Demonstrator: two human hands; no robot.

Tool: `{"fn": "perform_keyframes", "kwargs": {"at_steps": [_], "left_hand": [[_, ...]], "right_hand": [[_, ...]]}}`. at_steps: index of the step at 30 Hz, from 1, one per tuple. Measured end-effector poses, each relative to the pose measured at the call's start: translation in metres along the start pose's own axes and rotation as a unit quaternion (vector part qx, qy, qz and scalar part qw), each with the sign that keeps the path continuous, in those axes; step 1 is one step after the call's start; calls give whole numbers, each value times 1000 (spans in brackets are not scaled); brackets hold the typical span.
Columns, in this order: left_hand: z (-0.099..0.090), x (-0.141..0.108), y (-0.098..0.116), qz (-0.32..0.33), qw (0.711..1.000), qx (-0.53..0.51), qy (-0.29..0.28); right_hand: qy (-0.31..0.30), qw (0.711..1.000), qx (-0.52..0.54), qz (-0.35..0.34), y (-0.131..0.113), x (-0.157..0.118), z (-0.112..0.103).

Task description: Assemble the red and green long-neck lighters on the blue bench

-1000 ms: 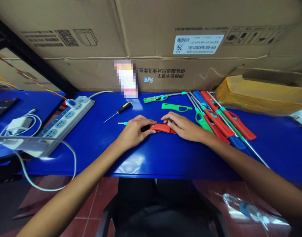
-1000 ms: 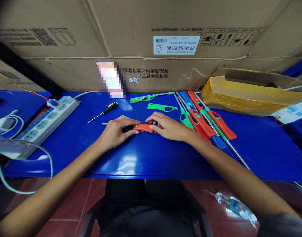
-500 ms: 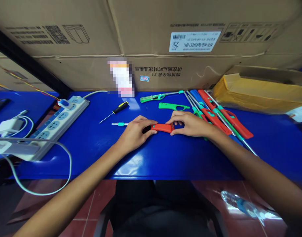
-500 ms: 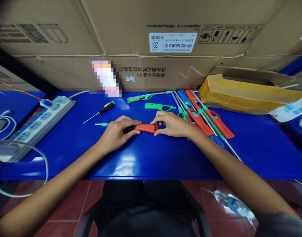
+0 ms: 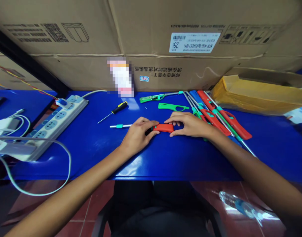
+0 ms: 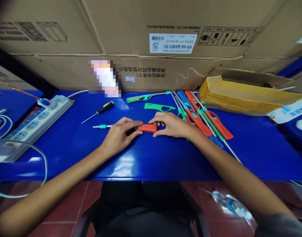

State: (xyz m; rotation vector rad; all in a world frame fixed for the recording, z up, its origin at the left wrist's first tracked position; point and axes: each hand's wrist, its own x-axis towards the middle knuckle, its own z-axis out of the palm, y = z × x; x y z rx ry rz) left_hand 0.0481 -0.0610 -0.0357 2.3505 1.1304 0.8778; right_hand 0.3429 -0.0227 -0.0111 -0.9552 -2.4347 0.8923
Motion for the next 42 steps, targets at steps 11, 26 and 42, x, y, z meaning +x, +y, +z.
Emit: {"fn": "perform_keyframes", "kwargs": {"at_steps": [11,26,42], "left_hand": [[2,1,0,19,1000,-17,-4],[-2,1,1,39,999,-4,-17],[-6,-3,1,18,1000,-23,-5]], "right_hand": [[-1,999,-30,-11,-17,-2,0],[26,992,-126,15,-28,-1,17],[24,993,-116,-4,-20,-2,14]]}}
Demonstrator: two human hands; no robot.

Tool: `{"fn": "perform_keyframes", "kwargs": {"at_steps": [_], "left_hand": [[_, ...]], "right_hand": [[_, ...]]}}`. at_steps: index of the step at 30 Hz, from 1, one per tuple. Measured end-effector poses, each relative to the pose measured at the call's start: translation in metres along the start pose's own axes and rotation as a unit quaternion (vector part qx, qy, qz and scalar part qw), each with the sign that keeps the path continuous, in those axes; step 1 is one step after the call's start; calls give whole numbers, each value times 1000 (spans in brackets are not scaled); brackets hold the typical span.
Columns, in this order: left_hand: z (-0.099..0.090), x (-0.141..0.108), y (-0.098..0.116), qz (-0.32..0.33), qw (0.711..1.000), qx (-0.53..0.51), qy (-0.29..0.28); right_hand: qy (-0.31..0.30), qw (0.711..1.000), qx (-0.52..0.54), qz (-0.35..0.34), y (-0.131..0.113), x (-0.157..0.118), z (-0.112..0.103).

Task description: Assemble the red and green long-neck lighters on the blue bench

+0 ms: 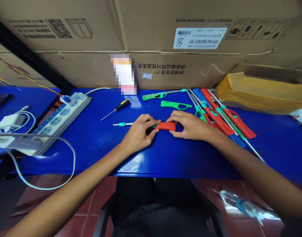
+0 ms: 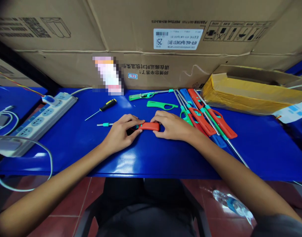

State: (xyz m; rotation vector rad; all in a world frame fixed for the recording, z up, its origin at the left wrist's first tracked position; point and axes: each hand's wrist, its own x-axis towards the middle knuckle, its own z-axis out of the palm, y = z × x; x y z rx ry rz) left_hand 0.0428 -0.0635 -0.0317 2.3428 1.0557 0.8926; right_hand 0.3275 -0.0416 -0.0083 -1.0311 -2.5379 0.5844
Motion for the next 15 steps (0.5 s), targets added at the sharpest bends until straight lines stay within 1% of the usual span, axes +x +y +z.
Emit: {"fn": "perform_keyframes", "kwargs": {"at_steps": [7,12,15], "left_hand": [[-1,-1,-1,-17,1000,8,4],[-4,0,-2,-39,999,9,-1],[-6,3,-3,-46,999,5,-8]], "right_hand": [[-19,999,28,-2,2,-2,-6],[-27,1000,-10,-7,0,-4,-5],[-35,998,-46,-3,-6,-5,-3]]}}
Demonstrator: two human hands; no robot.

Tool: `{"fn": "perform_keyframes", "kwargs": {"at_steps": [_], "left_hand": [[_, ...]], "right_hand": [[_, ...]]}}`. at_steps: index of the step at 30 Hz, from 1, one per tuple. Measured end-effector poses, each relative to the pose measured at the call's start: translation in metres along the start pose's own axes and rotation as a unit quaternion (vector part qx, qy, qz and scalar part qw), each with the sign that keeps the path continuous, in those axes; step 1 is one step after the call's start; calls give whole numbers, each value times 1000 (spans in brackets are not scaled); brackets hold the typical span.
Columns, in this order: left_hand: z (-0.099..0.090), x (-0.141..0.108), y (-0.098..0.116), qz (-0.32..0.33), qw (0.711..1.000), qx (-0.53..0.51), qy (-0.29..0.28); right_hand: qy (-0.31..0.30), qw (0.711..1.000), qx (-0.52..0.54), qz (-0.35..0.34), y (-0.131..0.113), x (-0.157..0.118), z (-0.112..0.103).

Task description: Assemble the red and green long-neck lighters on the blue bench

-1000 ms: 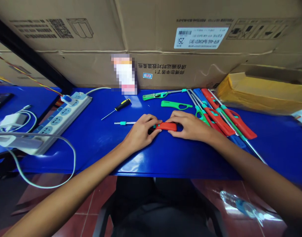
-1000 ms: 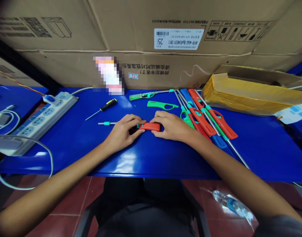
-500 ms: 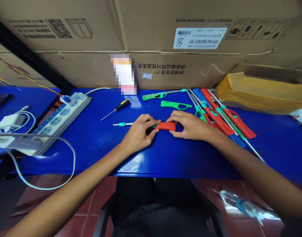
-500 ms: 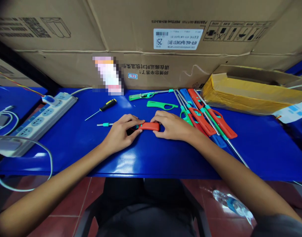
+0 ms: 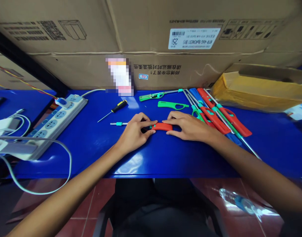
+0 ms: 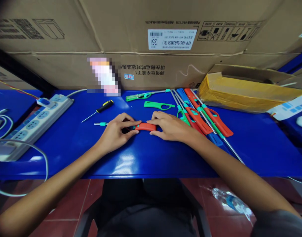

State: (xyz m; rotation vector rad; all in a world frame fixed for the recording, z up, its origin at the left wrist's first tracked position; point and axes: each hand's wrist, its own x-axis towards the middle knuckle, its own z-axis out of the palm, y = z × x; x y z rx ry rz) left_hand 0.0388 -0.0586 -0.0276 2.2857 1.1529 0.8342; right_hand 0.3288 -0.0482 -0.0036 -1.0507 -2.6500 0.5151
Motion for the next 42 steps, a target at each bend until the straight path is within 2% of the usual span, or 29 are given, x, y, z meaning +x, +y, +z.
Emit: {"fn": "perform_keyframes", "kwargs": {"at_steps": [6,14,21,31,42], "left_hand": [[-3,5,4,-34,999,-3,-15],[-6,12,7,-47,998,12,-29],[-6,13,-1,-35,999,9,-34],[-4,9,-8,24,999,12,-19],[0,6,-15,104,993,50,11]], "right_hand": [[-21,989,-148,-10,-21,-2,-1],[-15,991,-131,3,-21,0,0],[-20,966,-259,2,-34,-1,5],[-17,984,-175,14,-24,2,5],[12,986,-165,6,-21,2,3]]}}
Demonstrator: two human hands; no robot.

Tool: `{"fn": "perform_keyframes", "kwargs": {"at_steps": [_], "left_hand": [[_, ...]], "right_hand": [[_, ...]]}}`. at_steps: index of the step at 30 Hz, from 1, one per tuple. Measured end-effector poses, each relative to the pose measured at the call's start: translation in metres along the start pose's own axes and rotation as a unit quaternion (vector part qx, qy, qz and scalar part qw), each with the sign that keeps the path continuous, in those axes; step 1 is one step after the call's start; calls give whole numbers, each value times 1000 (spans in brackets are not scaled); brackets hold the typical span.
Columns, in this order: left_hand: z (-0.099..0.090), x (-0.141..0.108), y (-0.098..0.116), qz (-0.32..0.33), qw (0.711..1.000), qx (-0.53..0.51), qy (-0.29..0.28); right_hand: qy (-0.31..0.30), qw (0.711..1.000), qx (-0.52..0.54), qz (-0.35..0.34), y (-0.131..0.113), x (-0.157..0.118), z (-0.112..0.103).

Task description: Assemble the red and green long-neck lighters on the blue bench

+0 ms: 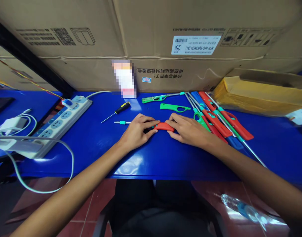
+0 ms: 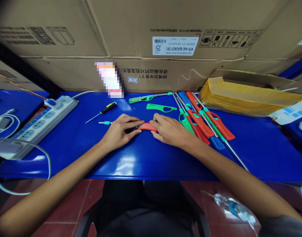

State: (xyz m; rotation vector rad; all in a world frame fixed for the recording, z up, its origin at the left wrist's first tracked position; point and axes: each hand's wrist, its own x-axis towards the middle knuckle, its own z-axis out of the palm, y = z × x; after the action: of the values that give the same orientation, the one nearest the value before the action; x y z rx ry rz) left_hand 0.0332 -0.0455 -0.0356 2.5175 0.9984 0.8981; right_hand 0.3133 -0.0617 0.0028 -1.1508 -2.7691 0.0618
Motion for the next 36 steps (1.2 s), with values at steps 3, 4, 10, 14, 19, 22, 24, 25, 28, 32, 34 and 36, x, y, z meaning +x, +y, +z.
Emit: {"fn": "perform_keyframes", "kwargs": {"at_steps": [3,4,10,14,19,22,24,25,28,32,34,36], "left_hand": [[0,0,-2,24,1000,4,5],[0,0,-3,32,999,6,7],[2,0,-6,44,999,20,0],[1,0,-4,24,999,26,-17],[-1,-2,1,30,998,44,-26],[-1,-3,2,35,998,52,-28],[0,-2,1,37,998,52,-26],[0,-2,0,39,998,52,-25],[2,-1,-4,46,997,57,-26],[0,-1,-7,52,996,59,-40],[-2,-1,-7,61,995,57,-46],[-3,0,-6,75,995,55,-45]], "right_hand": [[12,1000,16,13,2,0,2],[20,999,27,19,4,0,3],[37,992,111,37,10,0,9],[17,995,96,35,10,0,8],[24,993,110,37,10,-1,8],[32,992,119,43,11,0,9],[36,989,138,50,13,0,9],[37,987,150,50,13,0,9],[27,985,165,45,15,1,8],[25,984,168,48,15,1,7],[21,981,186,55,14,1,7],[13,976,206,67,13,1,7]]}}
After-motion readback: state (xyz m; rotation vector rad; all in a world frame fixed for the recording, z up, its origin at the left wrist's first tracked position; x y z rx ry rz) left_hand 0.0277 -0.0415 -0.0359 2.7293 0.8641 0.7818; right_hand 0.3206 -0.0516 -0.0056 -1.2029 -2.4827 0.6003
